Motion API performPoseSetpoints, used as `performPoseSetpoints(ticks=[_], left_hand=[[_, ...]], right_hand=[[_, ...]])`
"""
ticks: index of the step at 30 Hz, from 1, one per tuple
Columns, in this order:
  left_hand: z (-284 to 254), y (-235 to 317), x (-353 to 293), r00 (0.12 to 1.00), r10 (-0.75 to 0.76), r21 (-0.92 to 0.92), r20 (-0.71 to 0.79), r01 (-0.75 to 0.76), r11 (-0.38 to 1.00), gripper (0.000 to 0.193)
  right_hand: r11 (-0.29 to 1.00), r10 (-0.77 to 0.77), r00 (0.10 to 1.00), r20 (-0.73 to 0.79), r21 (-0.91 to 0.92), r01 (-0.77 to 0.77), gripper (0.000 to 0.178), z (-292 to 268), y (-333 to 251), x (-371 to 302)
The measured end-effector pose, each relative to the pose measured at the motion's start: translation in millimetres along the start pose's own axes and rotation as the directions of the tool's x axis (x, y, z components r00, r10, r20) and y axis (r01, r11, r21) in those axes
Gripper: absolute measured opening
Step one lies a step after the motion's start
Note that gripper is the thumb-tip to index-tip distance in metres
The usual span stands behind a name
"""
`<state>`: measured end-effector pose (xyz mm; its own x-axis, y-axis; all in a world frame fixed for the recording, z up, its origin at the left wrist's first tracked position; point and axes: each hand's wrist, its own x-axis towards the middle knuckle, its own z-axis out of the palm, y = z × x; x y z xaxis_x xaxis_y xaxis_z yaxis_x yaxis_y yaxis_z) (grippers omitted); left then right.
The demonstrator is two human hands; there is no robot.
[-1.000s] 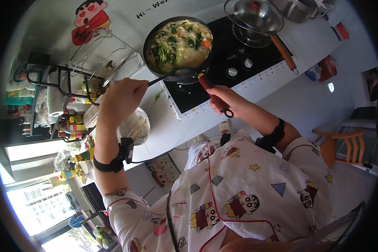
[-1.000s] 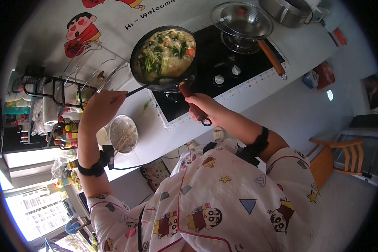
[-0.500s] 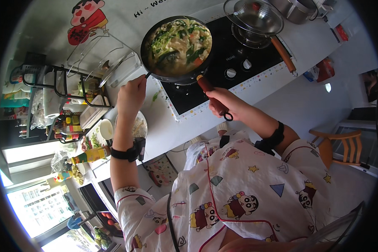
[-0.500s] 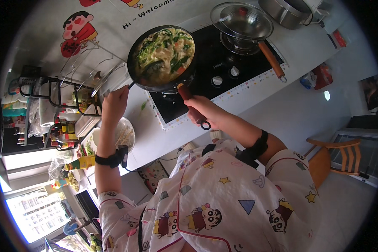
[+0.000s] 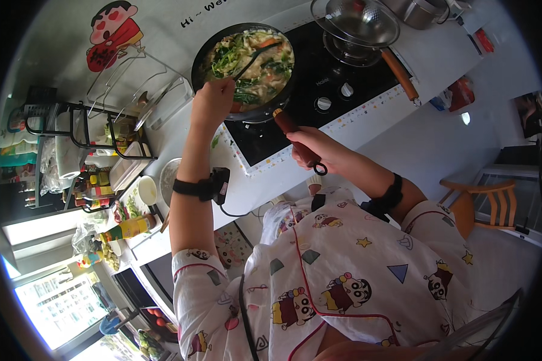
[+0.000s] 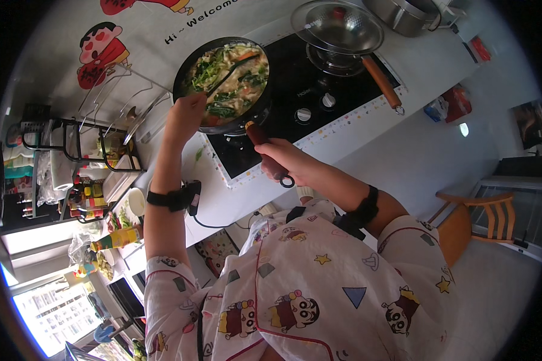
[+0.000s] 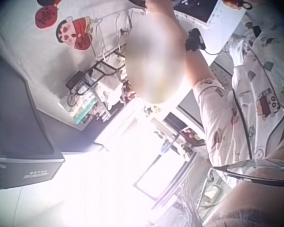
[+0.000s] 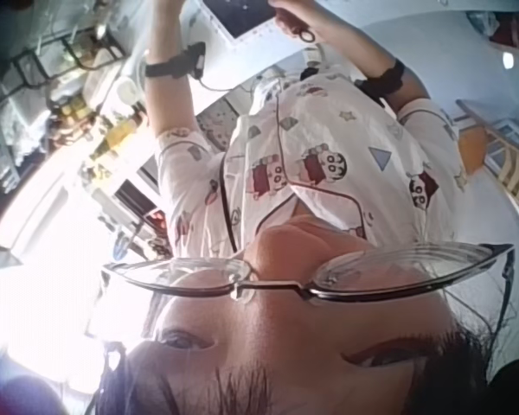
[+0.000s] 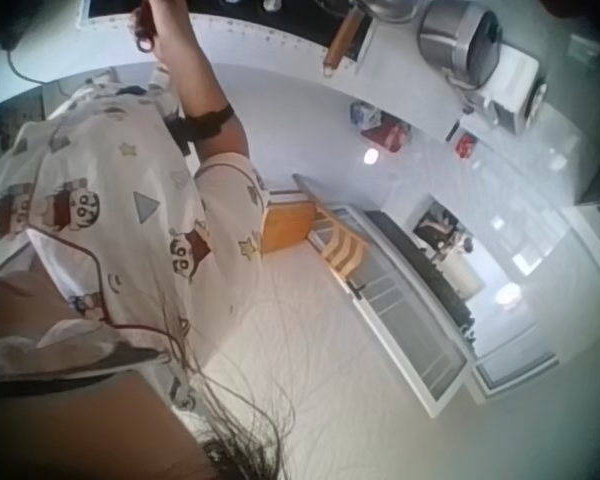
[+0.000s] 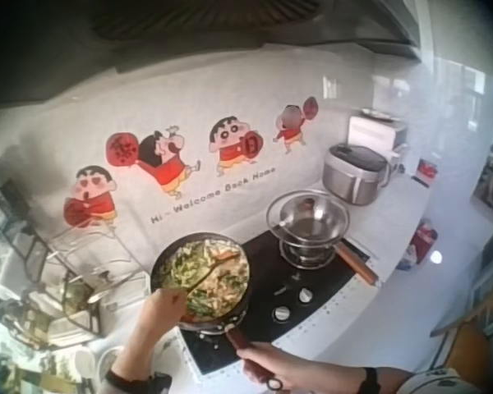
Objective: The person stirs a pan of food on a stove using a spatula, then covers the pan with a lid. The person subsequently handles several condiment bottles, including opening and closing their caps by hand.
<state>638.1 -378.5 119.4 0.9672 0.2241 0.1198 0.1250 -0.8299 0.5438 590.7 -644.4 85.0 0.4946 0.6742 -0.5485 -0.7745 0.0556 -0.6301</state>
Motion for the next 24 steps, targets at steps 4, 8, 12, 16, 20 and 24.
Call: performPoseSetpoints(ticks=[4,8,12,16,20,24], left_hand=[[-26.7,14.4,-17.2,0.988,0.048,0.069,0.147,-0.059,0.996,0.026],[-63.6,26.1,-46.3,0.968,0.158,0.230,0.193,-0.201,0.952,0.026],[-103.8,47.7,-75.0,0.967,0.102,0.367,0.234,-0.185,0.912,0.024],[-129.3,30.3,-94.2,0.976,0.095,0.420,0.197,-0.172,0.891,0.023],[-116.5,-11.5,-92.6,0.995,0.024,0.490,0.093,-0.067,0.869,0.022],[-78.1,-53.9,-84.2,0.995,-0.003,0.404,-0.102,0.045,0.914,0.023]], right_hand=[[1.000,0.007,1.000,0.008,-0.005,-0.007,0.021,-0.6,-0.3,0.9],[1.000,-0.003,1.000,0.006,0.002,0.003,0.020,-0.9,0.4,1.4],[1.000,-0.012,1.000,0.012,-0.007,0.012,0.020,-2.5,-0.5,1.7],[1.000,-0.001,1.000,0.011,-0.015,0.001,0.020,-2.8,-0.7,1.8],[0.999,0.012,1.000,0.004,-0.033,-0.011,0.020,-0.8,-1.9,0.4],[0.999,0.022,1.000,0.009,-0.048,-0.021,0.020,-3.2,-1.0,2.3]])
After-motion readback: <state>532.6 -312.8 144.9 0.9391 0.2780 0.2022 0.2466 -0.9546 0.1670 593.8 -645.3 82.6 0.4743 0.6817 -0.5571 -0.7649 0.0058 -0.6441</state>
